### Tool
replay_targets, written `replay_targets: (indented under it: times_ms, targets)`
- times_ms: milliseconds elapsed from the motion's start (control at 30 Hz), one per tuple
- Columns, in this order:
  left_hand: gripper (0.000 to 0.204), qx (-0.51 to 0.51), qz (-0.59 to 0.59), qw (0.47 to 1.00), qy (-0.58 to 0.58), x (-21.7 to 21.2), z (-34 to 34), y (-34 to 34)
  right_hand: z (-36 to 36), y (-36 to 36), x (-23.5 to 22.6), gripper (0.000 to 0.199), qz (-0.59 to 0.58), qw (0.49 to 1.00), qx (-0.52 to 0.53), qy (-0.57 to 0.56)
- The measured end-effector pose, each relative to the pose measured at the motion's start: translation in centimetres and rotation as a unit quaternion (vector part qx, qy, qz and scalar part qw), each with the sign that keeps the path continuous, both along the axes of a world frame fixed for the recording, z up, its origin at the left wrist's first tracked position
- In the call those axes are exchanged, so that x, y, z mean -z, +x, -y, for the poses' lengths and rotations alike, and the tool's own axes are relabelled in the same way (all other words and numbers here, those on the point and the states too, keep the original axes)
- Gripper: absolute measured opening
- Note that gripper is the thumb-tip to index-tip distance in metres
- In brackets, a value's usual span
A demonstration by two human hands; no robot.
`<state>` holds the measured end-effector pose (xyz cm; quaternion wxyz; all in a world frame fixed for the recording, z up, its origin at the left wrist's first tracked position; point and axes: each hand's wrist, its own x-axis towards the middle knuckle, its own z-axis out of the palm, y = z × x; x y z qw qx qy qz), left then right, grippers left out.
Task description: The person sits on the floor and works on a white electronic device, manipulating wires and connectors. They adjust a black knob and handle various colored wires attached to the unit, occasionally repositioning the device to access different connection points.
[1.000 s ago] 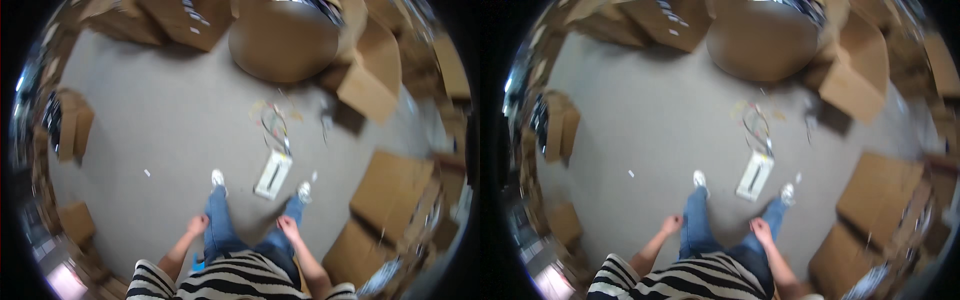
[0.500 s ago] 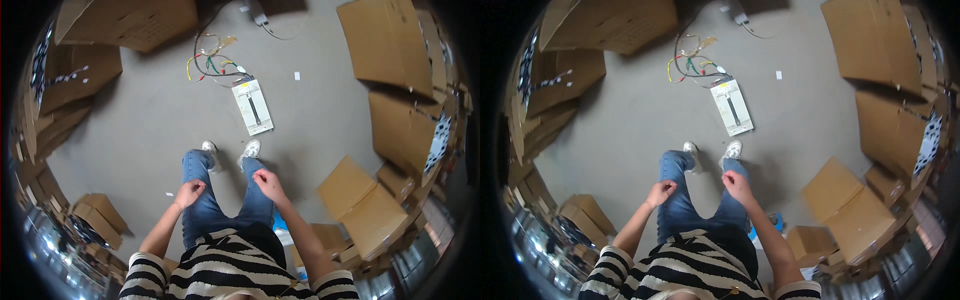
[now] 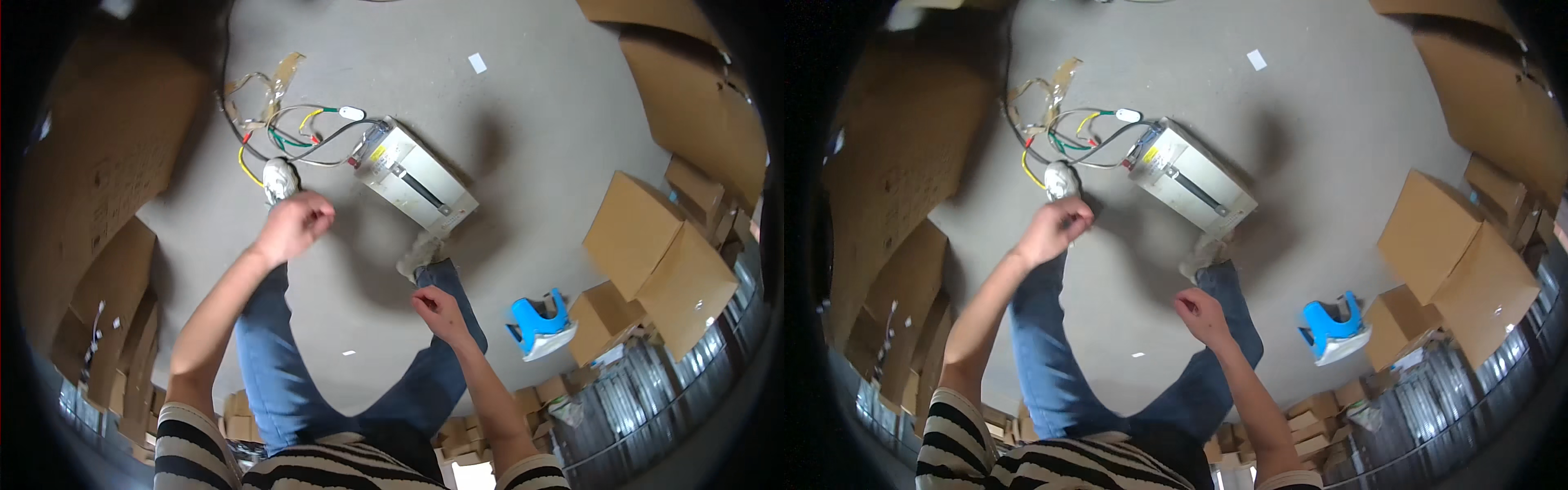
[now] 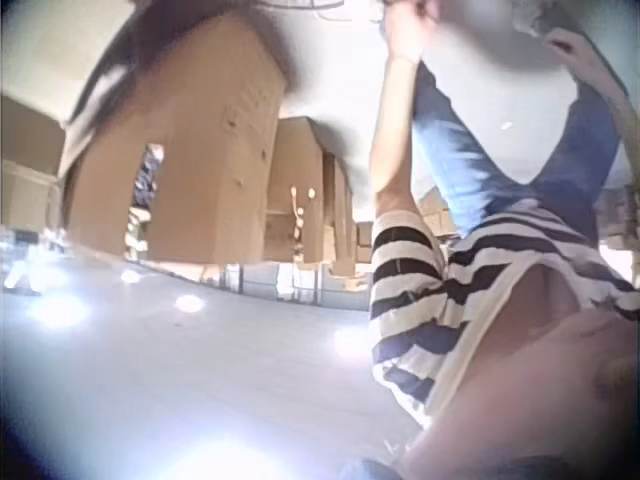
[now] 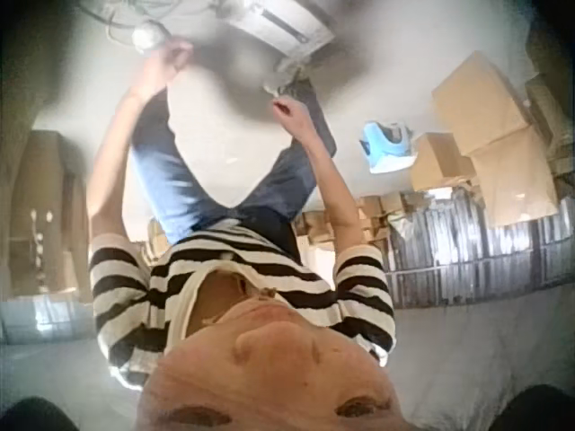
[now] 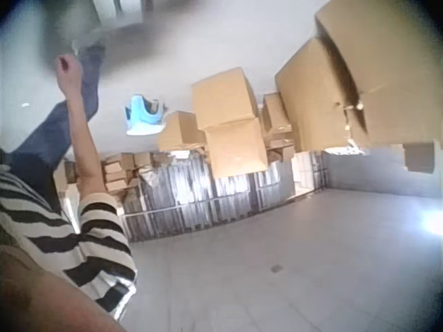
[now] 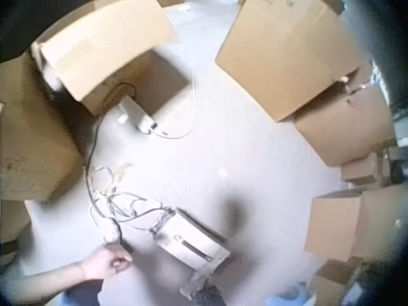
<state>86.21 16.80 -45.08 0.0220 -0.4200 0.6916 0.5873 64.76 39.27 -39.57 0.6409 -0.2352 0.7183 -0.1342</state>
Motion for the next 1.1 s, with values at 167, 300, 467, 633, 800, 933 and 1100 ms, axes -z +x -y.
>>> replay_targets:
  times_ms: [167, 300, 467, 633, 800, 933, 1100]
  targets:
    - [0.007, -0.021, 0.055, 0.997, -0.05, 8.6, 5.8, 2.1, 6.1, 1.5, 9.3, 0.008, 0.042, 0.992, 0.006, -0.119]
    - [0.012, -0.171, 0.078, 0.981, -0.053, 10.5, 5.5, 5.9, 6.1, 2.1, 13.8, 0.007, 0.057, 0.992, 0.04, -0.104]
    - [0.019, -0.312, 0.253, 0.915, 0.033, 3.6, -5.0, 13.3, 1.4, 3.5, 11.3, 0.005, 0.124, 0.99, -0.027, -0.055]
    - [0.015, -0.41, 0.335, 0.839, 0.122, -7.2, -15.7, 16.1, -1.4, 3.6, 7.4, 0.006, 0.17, 0.982, -0.042, -0.073]
    - [0.015, -0.314, 0.322, 0.891, 0.06, -2.1, -8.9, 12.0, 0.7, 0.8, 8.2, 0.006, 0.168, 0.976, -0.087, -0.107]
    - [0.015, -0.219, 0.151, 0.964, -0.004, 12.4, 0.8, 5.4, 5.9, -3.5, 13.7, 0.007, 0.132, 0.981, -0.034, -0.138]
    - [0.008, -0.079, -0.002, 0.996, -0.042, 19.9, 6.3, -2.4, 12.1, -6.1, 20.7, 0.009, 0.011, 0.962, -0.019, -0.272]
